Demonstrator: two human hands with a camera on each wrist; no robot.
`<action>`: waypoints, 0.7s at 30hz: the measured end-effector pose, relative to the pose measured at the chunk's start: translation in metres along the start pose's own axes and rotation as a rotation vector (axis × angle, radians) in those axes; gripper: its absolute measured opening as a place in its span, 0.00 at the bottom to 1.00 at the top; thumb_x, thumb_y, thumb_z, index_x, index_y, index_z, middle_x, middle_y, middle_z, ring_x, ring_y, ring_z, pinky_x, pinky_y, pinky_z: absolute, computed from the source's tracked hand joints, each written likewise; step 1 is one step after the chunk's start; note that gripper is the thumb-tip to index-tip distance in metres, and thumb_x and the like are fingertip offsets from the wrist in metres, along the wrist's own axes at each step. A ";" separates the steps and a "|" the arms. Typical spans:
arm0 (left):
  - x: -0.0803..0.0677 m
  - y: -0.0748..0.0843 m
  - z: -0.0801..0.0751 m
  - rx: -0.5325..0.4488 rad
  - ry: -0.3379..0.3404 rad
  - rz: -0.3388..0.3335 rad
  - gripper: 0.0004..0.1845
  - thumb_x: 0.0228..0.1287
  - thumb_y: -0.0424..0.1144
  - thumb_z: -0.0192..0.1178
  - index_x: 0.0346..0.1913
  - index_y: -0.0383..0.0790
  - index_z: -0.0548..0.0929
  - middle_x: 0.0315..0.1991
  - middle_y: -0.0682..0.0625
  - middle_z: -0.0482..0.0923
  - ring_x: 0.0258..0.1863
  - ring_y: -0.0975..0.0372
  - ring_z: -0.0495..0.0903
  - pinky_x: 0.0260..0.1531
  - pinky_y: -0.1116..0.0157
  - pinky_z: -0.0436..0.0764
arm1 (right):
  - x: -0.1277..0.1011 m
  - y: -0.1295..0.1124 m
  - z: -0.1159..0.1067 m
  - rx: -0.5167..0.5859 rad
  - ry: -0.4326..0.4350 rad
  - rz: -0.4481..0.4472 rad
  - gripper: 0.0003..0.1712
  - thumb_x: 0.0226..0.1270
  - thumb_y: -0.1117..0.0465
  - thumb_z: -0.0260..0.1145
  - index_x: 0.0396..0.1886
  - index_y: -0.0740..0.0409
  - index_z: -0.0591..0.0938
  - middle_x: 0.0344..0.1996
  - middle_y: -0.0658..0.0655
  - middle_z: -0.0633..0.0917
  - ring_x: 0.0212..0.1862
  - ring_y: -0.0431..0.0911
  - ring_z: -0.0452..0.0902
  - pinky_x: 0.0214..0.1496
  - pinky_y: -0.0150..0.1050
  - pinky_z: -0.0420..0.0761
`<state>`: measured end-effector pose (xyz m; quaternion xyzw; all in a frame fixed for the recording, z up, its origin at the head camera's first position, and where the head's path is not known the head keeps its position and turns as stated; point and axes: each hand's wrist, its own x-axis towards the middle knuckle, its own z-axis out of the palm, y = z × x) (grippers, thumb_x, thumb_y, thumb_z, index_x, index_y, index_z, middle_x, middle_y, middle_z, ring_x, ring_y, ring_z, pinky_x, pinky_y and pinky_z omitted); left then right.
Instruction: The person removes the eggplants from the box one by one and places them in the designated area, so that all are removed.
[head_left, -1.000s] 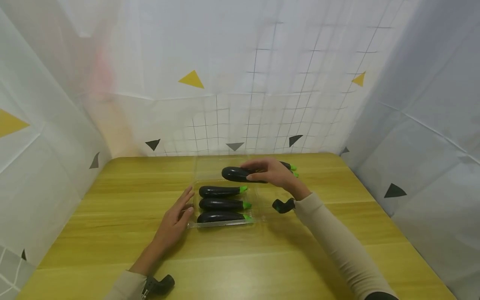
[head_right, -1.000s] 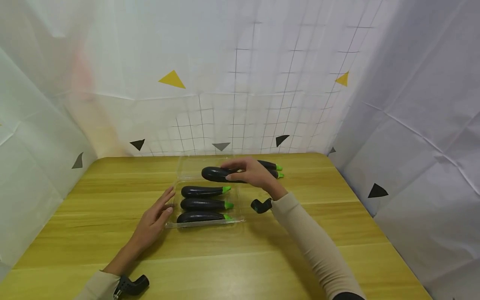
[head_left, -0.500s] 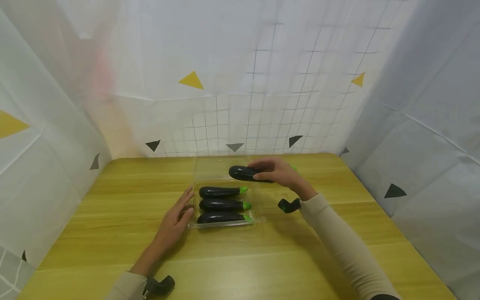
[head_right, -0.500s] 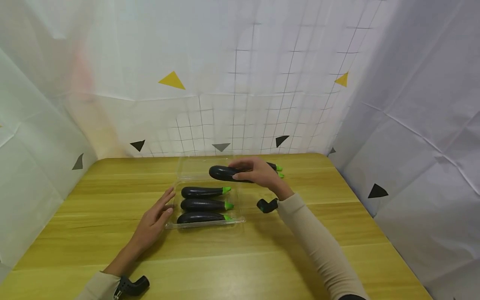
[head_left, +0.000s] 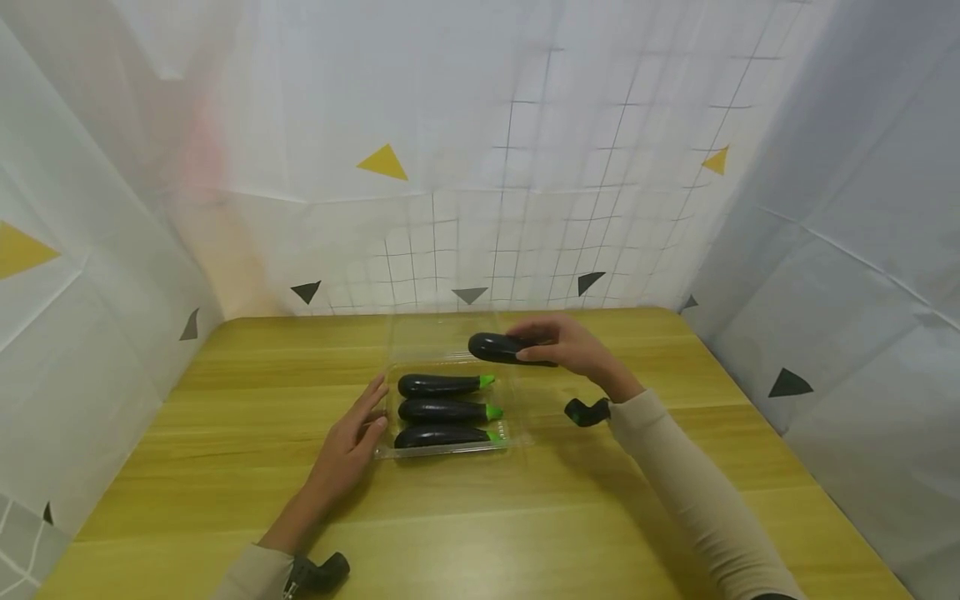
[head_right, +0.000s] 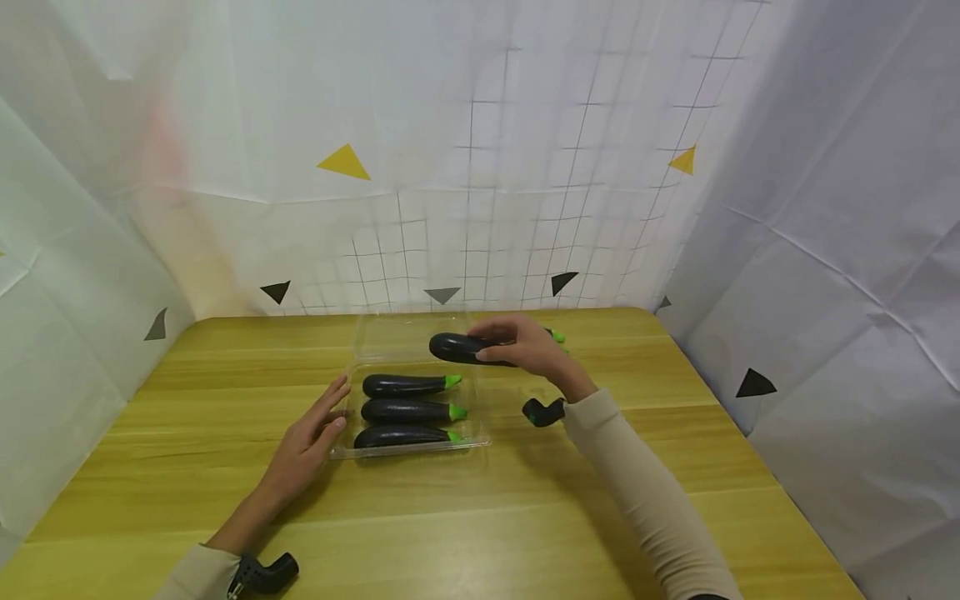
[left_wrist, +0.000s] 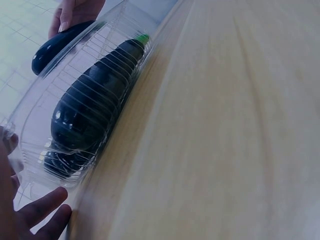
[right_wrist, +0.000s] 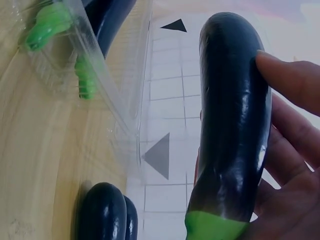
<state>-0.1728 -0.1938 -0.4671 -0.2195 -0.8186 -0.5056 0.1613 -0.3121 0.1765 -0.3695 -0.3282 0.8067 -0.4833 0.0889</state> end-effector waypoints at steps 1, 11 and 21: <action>0.000 0.003 -0.001 -0.001 -0.003 -0.002 0.26 0.78 0.25 0.53 0.76 0.29 0.67 0.79 0.35 0.58 0.60 0.36 0.78 0.59 0.77 0.70 | 0.000 0.002 -0.001 -0.001 -0.001 0.000 0.22 0.69 0.63 0.75 0.62 0.59 0.85 0.55 0.57 0.87 0.55 0.52 0.83 0.58 0.53 0.80; -0.003 -0.032 0.004 0.010 0.002 0.003 0.27 0.81 0.32 0.54 0.79 0.39 0.67 0.81 0.48 0.58 0.62 0.46 0.80 0.59 0.75 0.71 | -0.004 0.008 -0.009 -0.005 0.027 0.014 0.21 0.70 0.63 0.74 0.61 0.60 0.86 0.58 0.58 0.85 0.56 0.53 0.83 0.58 0.52 0.80; -0.003 -0.030 0.004 0.016 -0.001 0.006 0.26 0.82 0.33 0.53 0.78 0.34 0.67 0.81 0.46 0.57 0.62 0.46 0.80 0.59 0.74 0.72 | -0.010 0.012 -0.020 -0.026 0.037 0.019 0.21 0.70 0.64 0.74 0.61 0.62 0.85 0.60 0.60 0.84 0.57 0.56 0.82 0.56 0.46 0.82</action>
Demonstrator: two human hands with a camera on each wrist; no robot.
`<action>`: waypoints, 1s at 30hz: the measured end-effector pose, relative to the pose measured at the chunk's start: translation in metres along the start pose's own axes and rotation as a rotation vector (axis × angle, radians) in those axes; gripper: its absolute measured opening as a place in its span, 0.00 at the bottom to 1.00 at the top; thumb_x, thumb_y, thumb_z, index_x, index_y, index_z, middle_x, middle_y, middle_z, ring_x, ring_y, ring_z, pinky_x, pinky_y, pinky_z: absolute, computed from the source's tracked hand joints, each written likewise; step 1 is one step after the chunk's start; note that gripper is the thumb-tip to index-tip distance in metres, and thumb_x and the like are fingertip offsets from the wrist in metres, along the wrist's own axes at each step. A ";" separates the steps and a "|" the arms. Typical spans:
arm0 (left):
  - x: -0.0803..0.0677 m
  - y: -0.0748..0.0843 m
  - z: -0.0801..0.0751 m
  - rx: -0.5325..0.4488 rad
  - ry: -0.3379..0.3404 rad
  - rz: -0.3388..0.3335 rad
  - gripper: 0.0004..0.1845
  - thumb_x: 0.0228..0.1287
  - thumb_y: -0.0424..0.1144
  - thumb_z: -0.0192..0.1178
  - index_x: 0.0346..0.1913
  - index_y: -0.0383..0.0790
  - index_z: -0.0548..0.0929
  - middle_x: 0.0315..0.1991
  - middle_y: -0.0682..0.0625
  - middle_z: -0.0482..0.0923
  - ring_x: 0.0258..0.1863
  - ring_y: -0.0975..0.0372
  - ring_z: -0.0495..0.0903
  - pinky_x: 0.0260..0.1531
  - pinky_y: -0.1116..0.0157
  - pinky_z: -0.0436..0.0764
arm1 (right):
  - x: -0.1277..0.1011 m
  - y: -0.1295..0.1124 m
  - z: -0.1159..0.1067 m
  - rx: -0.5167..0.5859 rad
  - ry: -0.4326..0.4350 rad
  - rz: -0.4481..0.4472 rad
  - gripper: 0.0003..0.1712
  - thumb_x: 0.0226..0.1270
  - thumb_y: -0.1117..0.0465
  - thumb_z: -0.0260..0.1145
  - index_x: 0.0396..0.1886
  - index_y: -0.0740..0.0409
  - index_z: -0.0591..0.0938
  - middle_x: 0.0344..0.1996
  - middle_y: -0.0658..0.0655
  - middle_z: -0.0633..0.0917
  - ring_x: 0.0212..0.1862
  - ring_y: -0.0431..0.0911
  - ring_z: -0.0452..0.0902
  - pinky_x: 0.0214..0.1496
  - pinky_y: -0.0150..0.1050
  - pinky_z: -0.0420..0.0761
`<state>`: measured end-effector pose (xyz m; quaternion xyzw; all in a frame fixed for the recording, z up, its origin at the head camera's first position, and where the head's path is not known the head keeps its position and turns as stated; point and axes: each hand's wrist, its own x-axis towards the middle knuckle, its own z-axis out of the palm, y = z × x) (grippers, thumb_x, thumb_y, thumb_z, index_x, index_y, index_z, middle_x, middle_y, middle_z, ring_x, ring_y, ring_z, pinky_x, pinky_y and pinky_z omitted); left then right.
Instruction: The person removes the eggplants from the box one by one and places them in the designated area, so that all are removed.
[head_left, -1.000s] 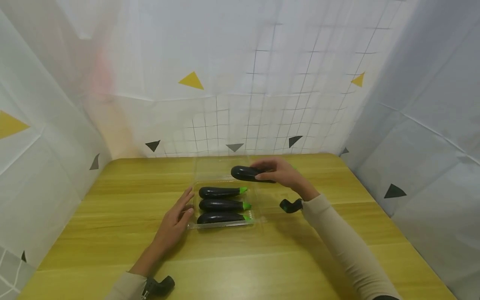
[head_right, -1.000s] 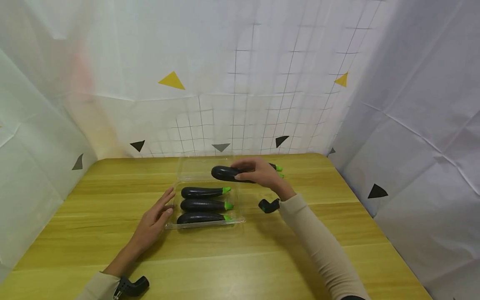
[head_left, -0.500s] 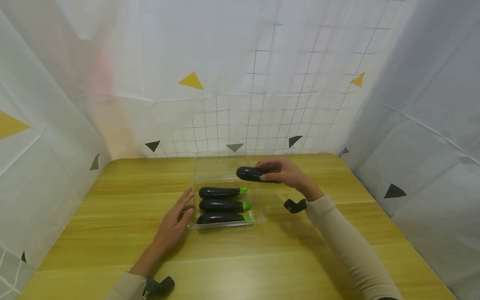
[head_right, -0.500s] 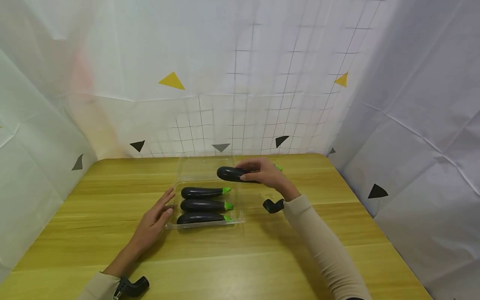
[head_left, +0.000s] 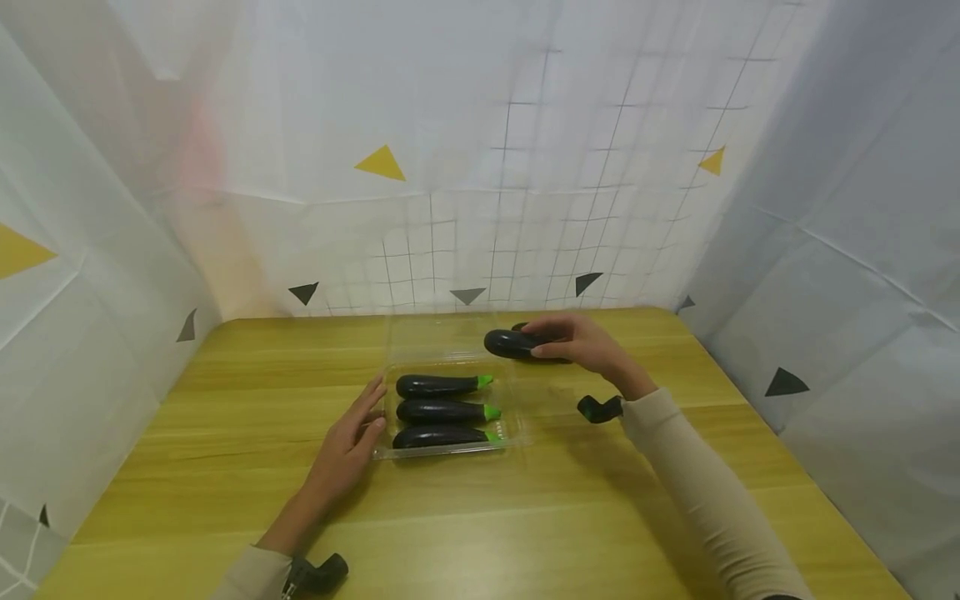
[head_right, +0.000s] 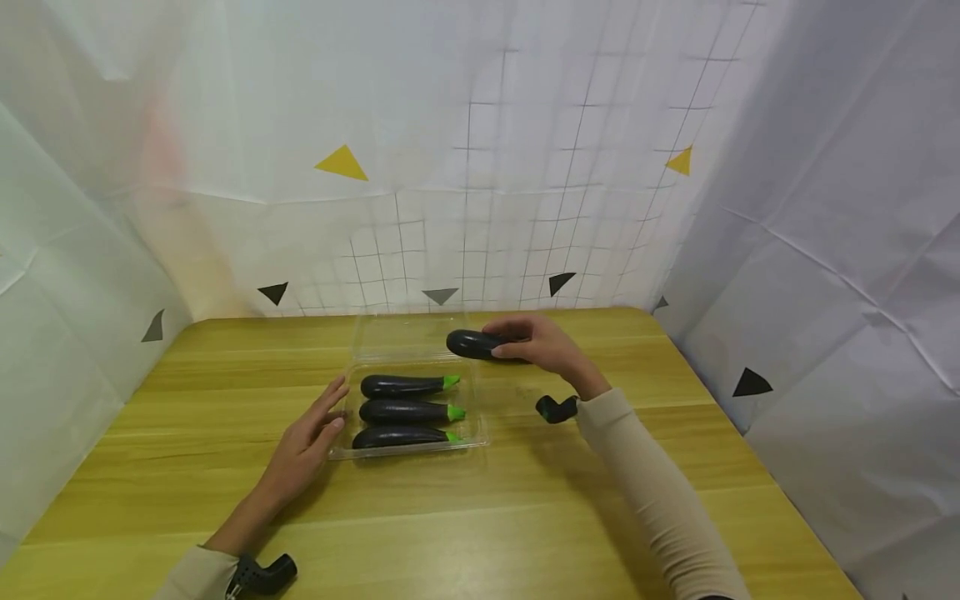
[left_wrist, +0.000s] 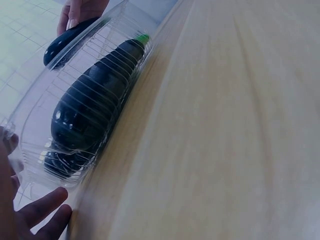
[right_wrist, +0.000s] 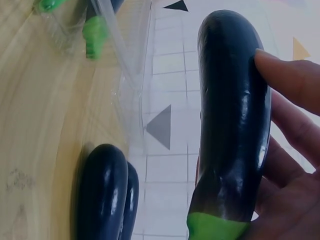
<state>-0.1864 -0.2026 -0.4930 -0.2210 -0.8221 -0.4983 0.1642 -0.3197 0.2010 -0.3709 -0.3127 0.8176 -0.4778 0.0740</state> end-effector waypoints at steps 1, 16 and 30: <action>0.000 0.000 0.000 0.002 0.001 -0.001 0.26 0.82 0.33 0.53 0.78 0.34 0.67 0.81 0.46 0.57 0.62 0.46 0.80 0.59 0.74 0.72 | 0.000 0.001 -0.001 0.001 0.002 0.000 0.21 0.70 0.65 0.74 0.61 0.62 0.85 0.60 0.60 0.84 0.57 0.56 0.82 0.56 0.45 0.82; 0.000 -0.003 0.001 0.015 0.005 -0.010 0.26 0.82 0.32 0.53 0.78 0.36 0.67 0.81 0.48 0.58 0.62 0.47 0.80 0.59 0.74 0.72 | -0.005 0.018 -0.012 -0.013 0.049 0.066 0.22 0.70 0.62 0.74 0.61 0.60 0.85 0.62 0.61 0.83 0.63 0.57 0.78 0.62 0.54 0.77; -0.001 -0.003 0.002 0.011 0.004 -0.016 0.26 0.81 0.31 0.53 0.78 0.35 0.67 0.81 0.46 0.57 0.62 0.46 0.80 0.59 0.74 0.72 | -0.015 0.011 -0.016 -0.060 0.043 0.128 0.21 0.70 0.69 0.72 0.61 0.70 0.83 0.62 0.68 0.80 0.62 0.61 0.77 0.63 0.55 0.75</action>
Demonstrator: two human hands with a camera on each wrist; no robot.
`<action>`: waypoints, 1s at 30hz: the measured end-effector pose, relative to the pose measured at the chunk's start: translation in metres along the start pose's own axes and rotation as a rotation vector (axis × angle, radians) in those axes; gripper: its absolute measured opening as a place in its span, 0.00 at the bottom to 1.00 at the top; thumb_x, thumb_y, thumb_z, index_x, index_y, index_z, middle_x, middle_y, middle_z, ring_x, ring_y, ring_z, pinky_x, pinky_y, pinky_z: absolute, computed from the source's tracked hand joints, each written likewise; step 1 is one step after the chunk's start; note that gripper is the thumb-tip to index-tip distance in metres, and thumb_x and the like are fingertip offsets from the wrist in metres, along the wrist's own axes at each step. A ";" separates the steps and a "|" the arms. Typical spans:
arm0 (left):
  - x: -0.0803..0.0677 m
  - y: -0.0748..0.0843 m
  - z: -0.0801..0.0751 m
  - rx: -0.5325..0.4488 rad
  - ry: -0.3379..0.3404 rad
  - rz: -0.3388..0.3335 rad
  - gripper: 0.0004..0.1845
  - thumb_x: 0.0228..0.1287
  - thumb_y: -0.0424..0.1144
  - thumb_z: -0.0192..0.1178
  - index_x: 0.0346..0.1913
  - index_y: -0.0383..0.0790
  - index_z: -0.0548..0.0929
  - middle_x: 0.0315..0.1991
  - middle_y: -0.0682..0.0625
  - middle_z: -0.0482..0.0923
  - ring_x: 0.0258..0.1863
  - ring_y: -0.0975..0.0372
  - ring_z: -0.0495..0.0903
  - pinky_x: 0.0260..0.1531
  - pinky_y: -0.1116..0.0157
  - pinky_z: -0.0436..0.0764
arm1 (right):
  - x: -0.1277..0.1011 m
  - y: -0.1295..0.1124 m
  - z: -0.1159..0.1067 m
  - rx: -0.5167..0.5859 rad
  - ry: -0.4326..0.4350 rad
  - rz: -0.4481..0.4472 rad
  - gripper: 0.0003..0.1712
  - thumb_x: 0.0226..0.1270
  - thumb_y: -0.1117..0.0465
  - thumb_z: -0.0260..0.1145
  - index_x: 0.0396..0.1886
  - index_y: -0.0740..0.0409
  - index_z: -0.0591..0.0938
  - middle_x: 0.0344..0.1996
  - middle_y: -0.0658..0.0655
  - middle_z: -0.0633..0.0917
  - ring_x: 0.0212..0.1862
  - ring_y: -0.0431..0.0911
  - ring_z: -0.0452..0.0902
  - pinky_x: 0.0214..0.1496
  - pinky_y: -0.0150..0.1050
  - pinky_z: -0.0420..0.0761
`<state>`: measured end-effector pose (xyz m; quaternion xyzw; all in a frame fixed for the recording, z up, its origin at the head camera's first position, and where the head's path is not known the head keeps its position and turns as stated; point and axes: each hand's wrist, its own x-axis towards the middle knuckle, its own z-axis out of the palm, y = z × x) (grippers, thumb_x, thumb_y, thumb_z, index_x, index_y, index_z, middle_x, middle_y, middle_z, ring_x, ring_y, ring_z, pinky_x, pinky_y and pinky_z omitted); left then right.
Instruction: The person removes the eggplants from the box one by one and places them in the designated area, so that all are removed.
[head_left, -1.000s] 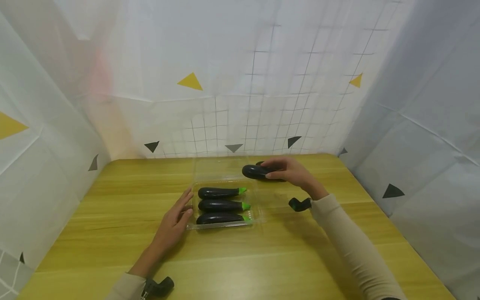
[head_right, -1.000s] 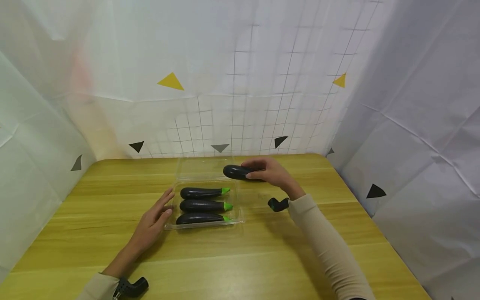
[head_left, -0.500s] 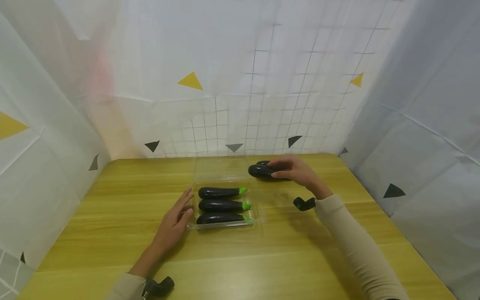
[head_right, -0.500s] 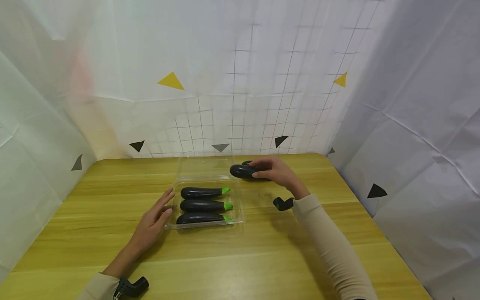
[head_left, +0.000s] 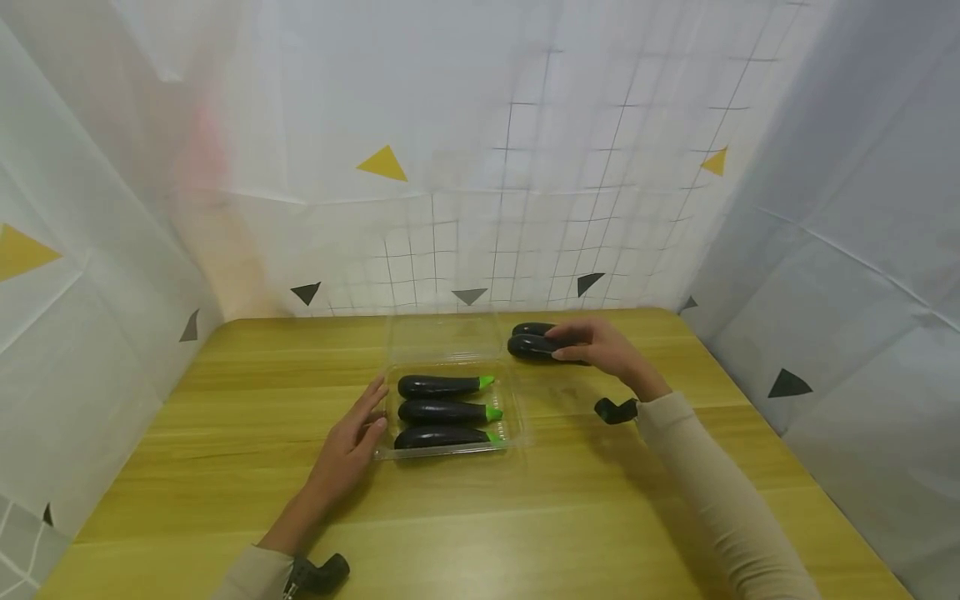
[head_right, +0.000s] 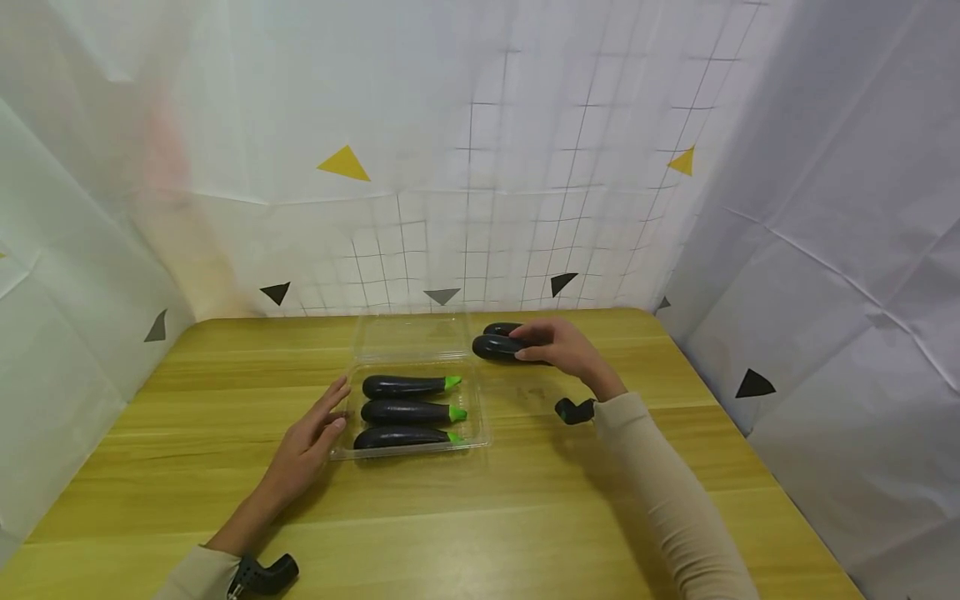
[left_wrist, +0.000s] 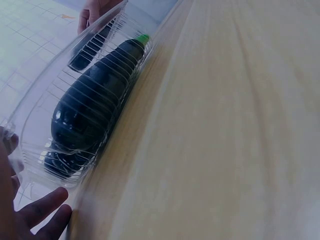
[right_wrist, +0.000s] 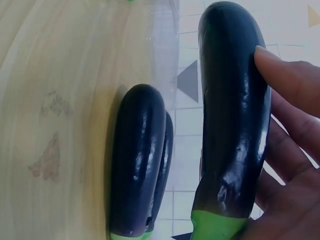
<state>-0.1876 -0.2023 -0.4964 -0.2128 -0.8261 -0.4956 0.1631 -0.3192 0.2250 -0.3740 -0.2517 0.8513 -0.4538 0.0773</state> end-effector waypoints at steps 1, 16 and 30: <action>0.000 0.000 0.000 -0.003 -0.002 0.001 0.26 0.82 0.32 0.53 0.78 0.36 0.67 0.81 0.47 0.57 0.62 0.46 0.80 0.59 0.73 0.72 | -0.002 -0.004 0.000 -0.003 0.000 0.000 0.21 0.70 0.69 0.72 0.61 0.71 0.83 0.62 0.69 0.80 0.62 0.61 0.77 0.62 0.54 0.75; 0.001 0.022 -0.004 -0.026 -0.001 0.016 0.26 0.80 0.28 0.53 0.77 0.32 0.68 0.79 0.39 0.58 0.60 0.41 0.80 0.58 0.76 0.71 | -0.002 0.020 -0.002 -0.047 0.002 -0.007 0.21 0.72 0.68 0.71 0.62 0.71 0.82 0.61 0.70 0.81 0.63 0.64 0.76 0.64 0.61 0.72; 0.000 0.004 0.000 0.001 0.002 -0.007 0.27 0.80 0.30 0.54 0.78 0.35 0.67 0.81 0.45 0.58 0.62 0.45 0.80 0.58 0.74 0.71 | 0.009 0.063 -0.006 -0.031 -0.026 0.009 0.23 0.68 0.60 0.76 0.61 0.60 0.86 0.57 0.60 0.85 0.62 0.57 0.79 0.65 0.59 0.74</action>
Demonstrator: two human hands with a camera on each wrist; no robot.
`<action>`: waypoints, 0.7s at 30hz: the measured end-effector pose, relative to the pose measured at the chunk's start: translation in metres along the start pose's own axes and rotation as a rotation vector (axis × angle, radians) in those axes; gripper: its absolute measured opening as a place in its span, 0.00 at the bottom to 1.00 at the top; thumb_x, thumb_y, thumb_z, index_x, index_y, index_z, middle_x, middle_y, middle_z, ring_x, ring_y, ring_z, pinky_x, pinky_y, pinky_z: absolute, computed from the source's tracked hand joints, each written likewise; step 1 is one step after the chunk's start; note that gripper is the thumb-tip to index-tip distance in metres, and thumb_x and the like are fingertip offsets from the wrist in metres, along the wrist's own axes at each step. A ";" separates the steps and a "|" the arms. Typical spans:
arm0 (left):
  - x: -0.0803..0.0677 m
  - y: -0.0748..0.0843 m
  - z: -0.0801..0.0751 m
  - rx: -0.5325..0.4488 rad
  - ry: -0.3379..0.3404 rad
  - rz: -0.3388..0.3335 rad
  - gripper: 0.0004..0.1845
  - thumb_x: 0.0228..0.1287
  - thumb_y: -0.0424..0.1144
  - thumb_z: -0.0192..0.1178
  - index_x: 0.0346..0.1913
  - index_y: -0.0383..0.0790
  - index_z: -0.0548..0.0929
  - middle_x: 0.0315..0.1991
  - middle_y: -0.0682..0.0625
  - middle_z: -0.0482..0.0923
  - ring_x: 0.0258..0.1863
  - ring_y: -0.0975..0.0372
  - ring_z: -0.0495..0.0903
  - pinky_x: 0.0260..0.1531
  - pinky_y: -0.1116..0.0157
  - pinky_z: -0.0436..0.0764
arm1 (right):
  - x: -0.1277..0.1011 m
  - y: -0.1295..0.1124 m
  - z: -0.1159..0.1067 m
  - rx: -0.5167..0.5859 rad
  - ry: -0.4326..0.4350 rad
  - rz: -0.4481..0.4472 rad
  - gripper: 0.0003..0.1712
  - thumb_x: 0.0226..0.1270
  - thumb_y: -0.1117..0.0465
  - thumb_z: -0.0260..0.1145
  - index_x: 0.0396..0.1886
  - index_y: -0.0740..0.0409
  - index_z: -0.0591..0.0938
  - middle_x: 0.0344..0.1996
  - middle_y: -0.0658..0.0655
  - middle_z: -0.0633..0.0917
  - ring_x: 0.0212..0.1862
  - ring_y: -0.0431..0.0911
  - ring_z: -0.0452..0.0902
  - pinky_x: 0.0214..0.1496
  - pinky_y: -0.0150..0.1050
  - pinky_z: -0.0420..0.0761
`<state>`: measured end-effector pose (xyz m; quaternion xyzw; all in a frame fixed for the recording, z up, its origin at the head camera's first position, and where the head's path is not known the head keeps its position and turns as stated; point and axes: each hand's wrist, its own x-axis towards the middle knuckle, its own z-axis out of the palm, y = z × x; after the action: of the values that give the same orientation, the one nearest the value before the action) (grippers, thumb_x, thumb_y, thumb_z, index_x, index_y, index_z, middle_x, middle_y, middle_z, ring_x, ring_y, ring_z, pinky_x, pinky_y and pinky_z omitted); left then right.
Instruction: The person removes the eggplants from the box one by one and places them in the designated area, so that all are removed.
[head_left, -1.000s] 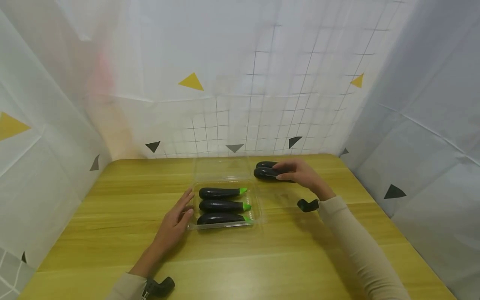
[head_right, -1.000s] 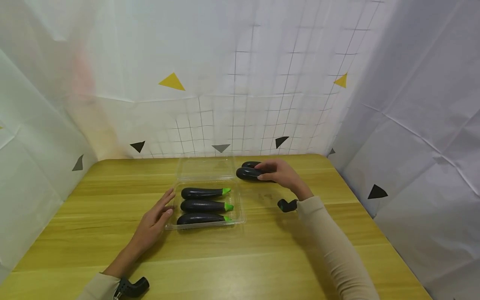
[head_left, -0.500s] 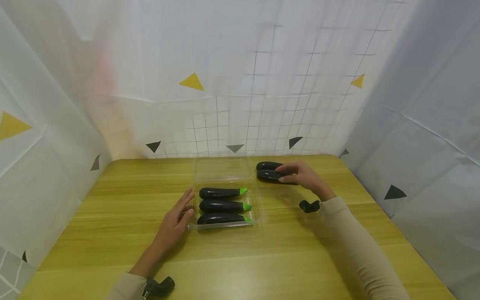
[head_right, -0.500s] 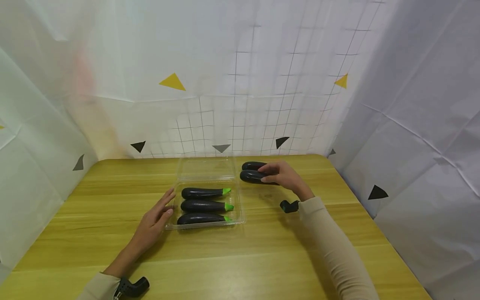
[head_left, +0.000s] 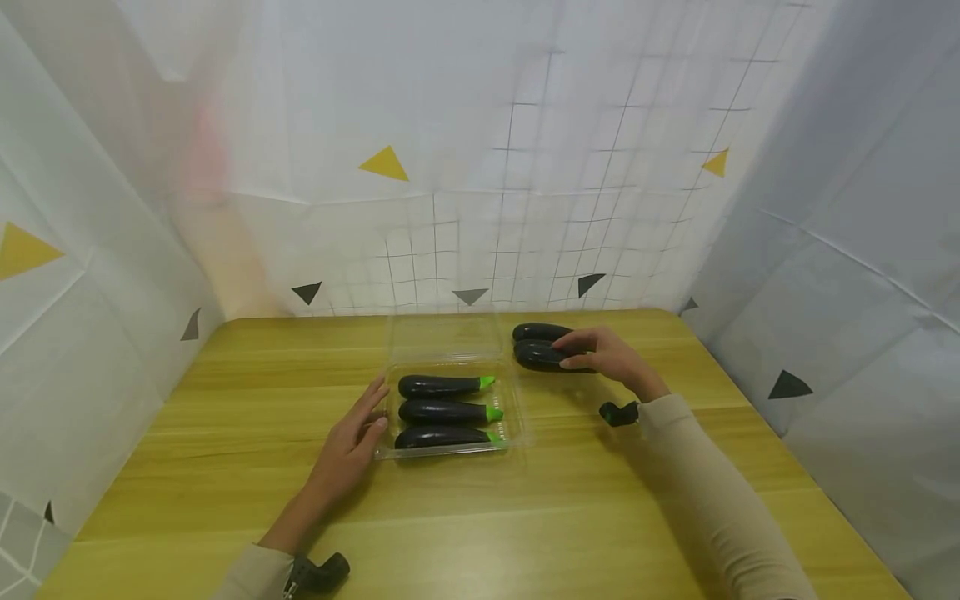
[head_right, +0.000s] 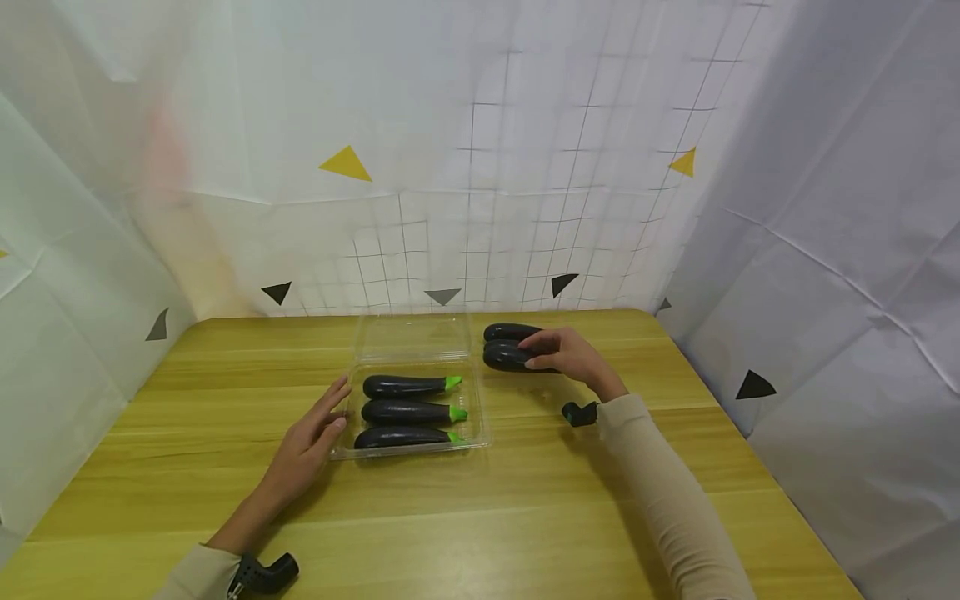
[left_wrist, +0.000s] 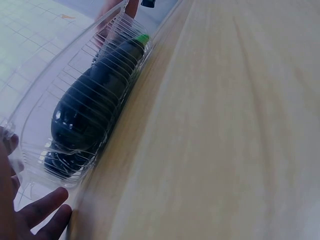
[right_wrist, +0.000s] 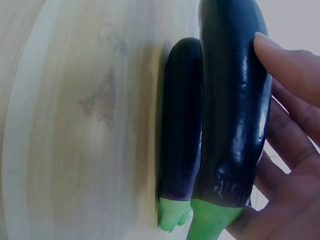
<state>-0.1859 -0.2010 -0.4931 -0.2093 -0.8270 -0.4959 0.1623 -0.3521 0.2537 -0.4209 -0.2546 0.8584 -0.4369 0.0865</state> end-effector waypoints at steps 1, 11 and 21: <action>0.000 -0.002 0.000 0.000 -0.003 -0.001 0.27 0.81 0.31 0.54 0.78 0.37 0.67 0.81 0.47 0.57 0.62 0.47 0.80 0.59 0.73 0.72 | 0.000 0.001 0.000 -0.004 -0.002 0.000 0.23 0.68 0.60 0.76 0.61 0.60 0.86 0.57 0.60 0.86 0.62 0.57 0.79 0.65 0.59 0.74; -0.002 -0.005 -0.001 -0.002 -0.013 0.008 0.26 0.83 0.34 0.52 0.79 0.36 0.67 0.81 0.47 0.56 0.63 0.47 0.79 0.60 0.70 0.73 | 0.004 0.016 0.003 -0.084 0.001 -0.013 0.21 0.67 0.60 0.76 0.59 0.58 0.87 0.57 0.58 0.86 0.62 0.56 0.78 0.64 0.57 0.74; -0.002 -0.004 -0.001 0.013 -0.013 0.008 0.27 0.82 0.34 0.54 0.79 0.37 0.67 0.81 0.48 0.58 0.62 0.48 0.80 0.60 0.71 0.74 | 0.004 0.021 0.007 -0.093 -0.029 -0.017 0.22 0.68 0.61 0.76 0.60 0.60 0.87 0.57 0.57 0.86 0.63 0.56 0.77 0.63 0.56 0.75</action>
<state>-0.1864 -0.2042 -0.4960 -0.2149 -0.8305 -0.4883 0.1601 -0.3601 0.2566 -0.4416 -0.2720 0.8743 -0.3933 0.0833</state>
